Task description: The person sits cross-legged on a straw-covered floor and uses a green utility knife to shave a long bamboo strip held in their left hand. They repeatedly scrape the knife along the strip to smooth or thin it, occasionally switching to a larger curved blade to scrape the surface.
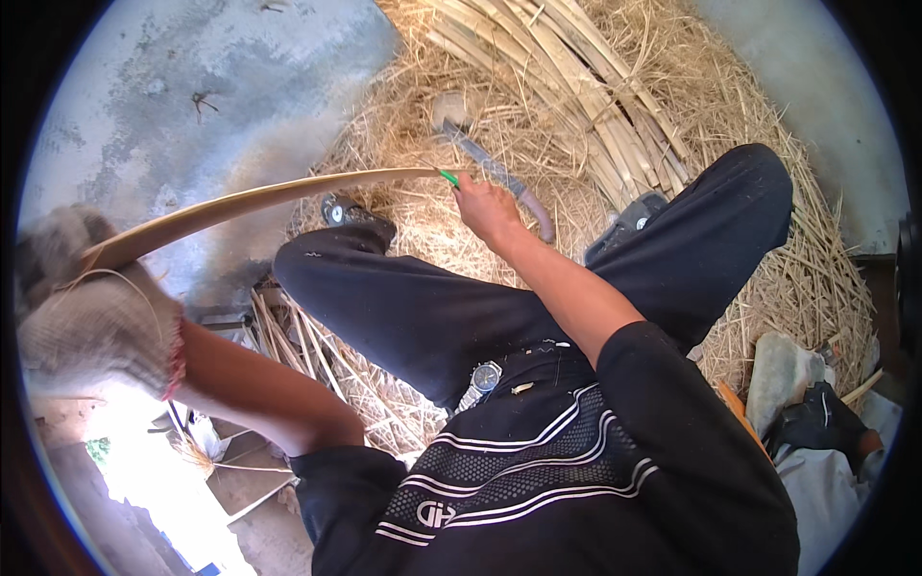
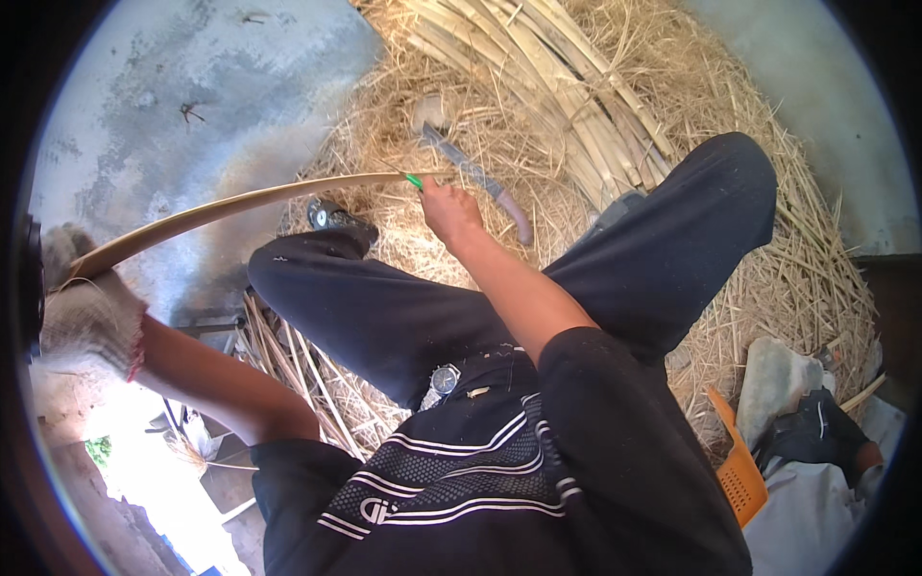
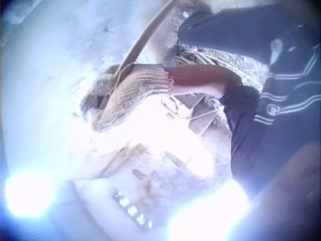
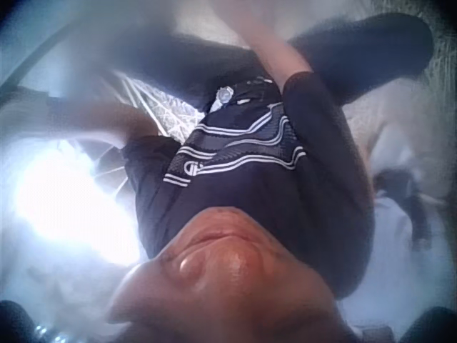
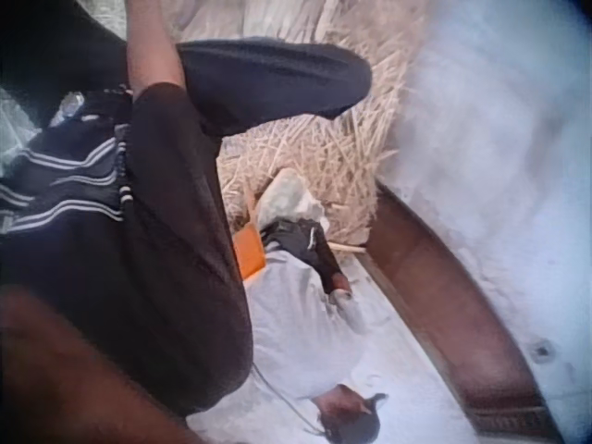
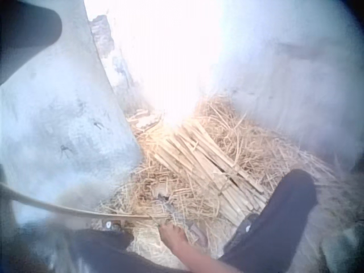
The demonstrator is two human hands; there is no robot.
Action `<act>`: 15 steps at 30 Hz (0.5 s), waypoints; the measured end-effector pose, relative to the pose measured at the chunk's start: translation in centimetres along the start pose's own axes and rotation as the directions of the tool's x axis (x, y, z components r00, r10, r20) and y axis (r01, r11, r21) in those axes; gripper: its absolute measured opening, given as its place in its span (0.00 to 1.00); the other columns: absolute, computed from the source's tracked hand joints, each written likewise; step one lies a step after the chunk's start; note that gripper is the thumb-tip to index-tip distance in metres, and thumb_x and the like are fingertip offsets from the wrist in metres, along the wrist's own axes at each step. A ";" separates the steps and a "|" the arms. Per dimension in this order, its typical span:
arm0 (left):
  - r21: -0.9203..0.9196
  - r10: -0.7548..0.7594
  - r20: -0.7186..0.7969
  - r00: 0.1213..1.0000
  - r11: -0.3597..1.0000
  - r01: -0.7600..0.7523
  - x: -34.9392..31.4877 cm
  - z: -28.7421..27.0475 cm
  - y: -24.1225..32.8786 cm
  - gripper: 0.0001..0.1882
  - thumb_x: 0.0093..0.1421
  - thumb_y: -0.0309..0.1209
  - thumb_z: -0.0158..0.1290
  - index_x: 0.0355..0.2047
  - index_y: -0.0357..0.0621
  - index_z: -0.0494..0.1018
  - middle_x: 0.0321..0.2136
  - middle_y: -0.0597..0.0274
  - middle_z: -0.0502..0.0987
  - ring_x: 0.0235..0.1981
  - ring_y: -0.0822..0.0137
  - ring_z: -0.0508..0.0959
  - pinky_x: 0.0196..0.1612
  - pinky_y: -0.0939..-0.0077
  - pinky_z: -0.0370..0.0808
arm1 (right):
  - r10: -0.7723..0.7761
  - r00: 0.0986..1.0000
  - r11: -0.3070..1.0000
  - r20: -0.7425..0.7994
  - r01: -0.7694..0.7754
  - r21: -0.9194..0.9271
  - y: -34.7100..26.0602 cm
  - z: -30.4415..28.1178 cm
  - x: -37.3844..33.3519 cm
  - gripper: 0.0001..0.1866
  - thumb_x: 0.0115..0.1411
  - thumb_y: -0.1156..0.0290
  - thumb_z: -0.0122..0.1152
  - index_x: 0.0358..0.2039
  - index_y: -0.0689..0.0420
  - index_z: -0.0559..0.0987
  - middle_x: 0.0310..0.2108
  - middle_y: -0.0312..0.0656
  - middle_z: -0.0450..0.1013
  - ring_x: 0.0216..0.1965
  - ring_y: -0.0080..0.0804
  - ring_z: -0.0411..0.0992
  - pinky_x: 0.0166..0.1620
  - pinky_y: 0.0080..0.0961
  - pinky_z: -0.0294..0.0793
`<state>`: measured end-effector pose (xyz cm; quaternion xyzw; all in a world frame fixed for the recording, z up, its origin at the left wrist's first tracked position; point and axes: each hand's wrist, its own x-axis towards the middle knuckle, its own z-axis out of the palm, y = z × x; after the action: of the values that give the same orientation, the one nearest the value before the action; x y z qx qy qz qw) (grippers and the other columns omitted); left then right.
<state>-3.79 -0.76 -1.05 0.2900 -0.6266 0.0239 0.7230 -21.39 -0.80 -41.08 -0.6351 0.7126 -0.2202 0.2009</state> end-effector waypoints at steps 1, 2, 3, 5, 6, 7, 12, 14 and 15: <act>0.018 -0.039 -0.030 0.999 0.999 0.040 -0.5 0.5 0.4 0.15 0.58 0.33 0.52 0.18 0.42 0.64 0.16 0.67 0.63 0.13 0.74 0.61 0.18 0.78 0.64 | 0.007 0.999 0.999 0.040 -0.009 0.045 0.1 -0.7 0.1 0.16 0.67 0.60 0.46 0.44 0.60 0.68 0.26 0.57 0.76 0.30 0.54 0.78 0.31 0.46 0.77; 0.022 -0.090 -0.056 0.994 0.996 0.091 -0.5 1.3 0.9 0.13 0.57 0.32 0.48 0.17 0.43 0.64 0.14 0.67 0.62 0.12 0.75 0.60 0.17 0.80 0.61 | 0.013 0.997 0.996 0.081 -0.020 0.088 0.3 -1.4 0.2 0.17 0.67 0.59 0.46 0.44 0.61 0.68 0.27 0.59 0.76 0.31 0.54 0.78 0.31 0.47 0.77; 0.035 -0.126 -0.090 0.988 0.991 0.129 -0.6 2.4 1.6 0.12 0.56 0.32 0.44 0.17 0.44 0.64 0.13 0.68 0.61 0.11 0.75 0.60 0.16 0.81 0.59 | 0.073 0.965 0.949 0.250 -0.145 0.281 0.2 -2.1 0.3 0.18 0.67 0.57 0.45 0.43 0.61 0.69 0.25 0.56 0.74 0.28 0.49 0.77 0.29 0.44 0.76; -0.096 -0.216 0.022 0.976 0.972 0.217 -0.3 1.1 1.8 0.12 0.56 0.32 0.40 0.17 0.45 0.62 0.12 0.68 0.58 0.12 0.75 0.57 0.17 0.81 0.56 | 0.060 0.813 0.716 0.580 -0.440 0.542 0.5 -3.8 1.0 0.20 0.69 0.55 0.42 0.39 0.62 0.71 0.22 0.49 0.71 0.22 0.39 0.74 0.25 0.39 0.75; -0.218 -0.246 0.134 0.960 0.938 0.270 -0.2 0.9 2.5 0.12 0.57 0.31 0.40 0.17 0.45 0.60 0.13 0.68 0.56 0.13 0.74 0.56 0.18 0.80 0.55 | -0.011 0.700 0.555 0.714 -0.590 0.587 0.7 -4.7 1.4 0.22 0.69 0.54 0.40 0.38 0.62 0.72 0.20 0.45 0.69 0.19 0.34 0.73 0.23 0.36 0.75; -0.146 -0.302 -0.042 0.952 0.945 0.293 -1.0 1.7 3.7 0.11 0.54 0.29 0.37 0.15 0.45 0.60 0.11 0.69 0.54 0.13 0.74 0.55 0.17 0.80 0.54 | -0.028 0.713 0.615 0.701 -0.541 0.574 0.8 -5.2 0.8 0.25 0.70 0.50 0.38 0.35 0.62 0.72 0.18 0.39 0.63 0.16 0.26 0.67 0.17 0.32 0.69; -0.328 -0.257 0.092 0.962 0.904 0.273 -0.4 1.6 1.9 0.11 0.53 0.32 0.42 0.18 0.41 0.67 0.11 0.66 0.62 0.10 0.75 0.61 0.15 0.82 0.59 | -0.028 0.999 0.937 0.038 0.013 0.348 2.6 -0.8 -1.4 0.18 0.68 0.56 0.43 0.39 0.61 0.70 0.20 0.49 0.72 0.21 0.45 0.74 0.27 0.41 0.74; -0.398 -0.239 0.231 0.943 0.861 0.316 0.3 -0.8 1.2 0.13 0.54 0.34 0.42 0.18 0.41 0.68 0.11 0.65 0.63 0.10 0.74 0.63 0.15 0.82 0.60 | 0.022 1.000 0.998 -0.016 -0.021 0.057 0.0 -0.1 -3.6 0.18 0.67 0.57 0.46 0.40 0.61 0.71 0.28 0.56 0.76 0.27 0.50 0.77 0.33 0.43 0.77; -0.395 -0.165 0.259 0.952 0.881 0.260 0.1 -1.3 1.3 0.14 0.56 0.34 0.41 0.18 0.41 0.68 0.11 0.66 0.63 0.11 0.74 0.63 0.15 0.82 0.60 | 0.012 0.998 1.000 0.067 -0.012 0.006 -0.7 -0.5 -3.7 0.17 0.67 0.59 0.47 0.41 0.62 0.70 0.30 0.56 0.76 0.28 0.48 0.78 0.30 0.40 0.78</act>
<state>-3.15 0.87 -0.54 0.1938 -0.6560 -0.2249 0.6939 -20.70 2.88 -40.30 -0.6372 0.7086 -0.1998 0.2281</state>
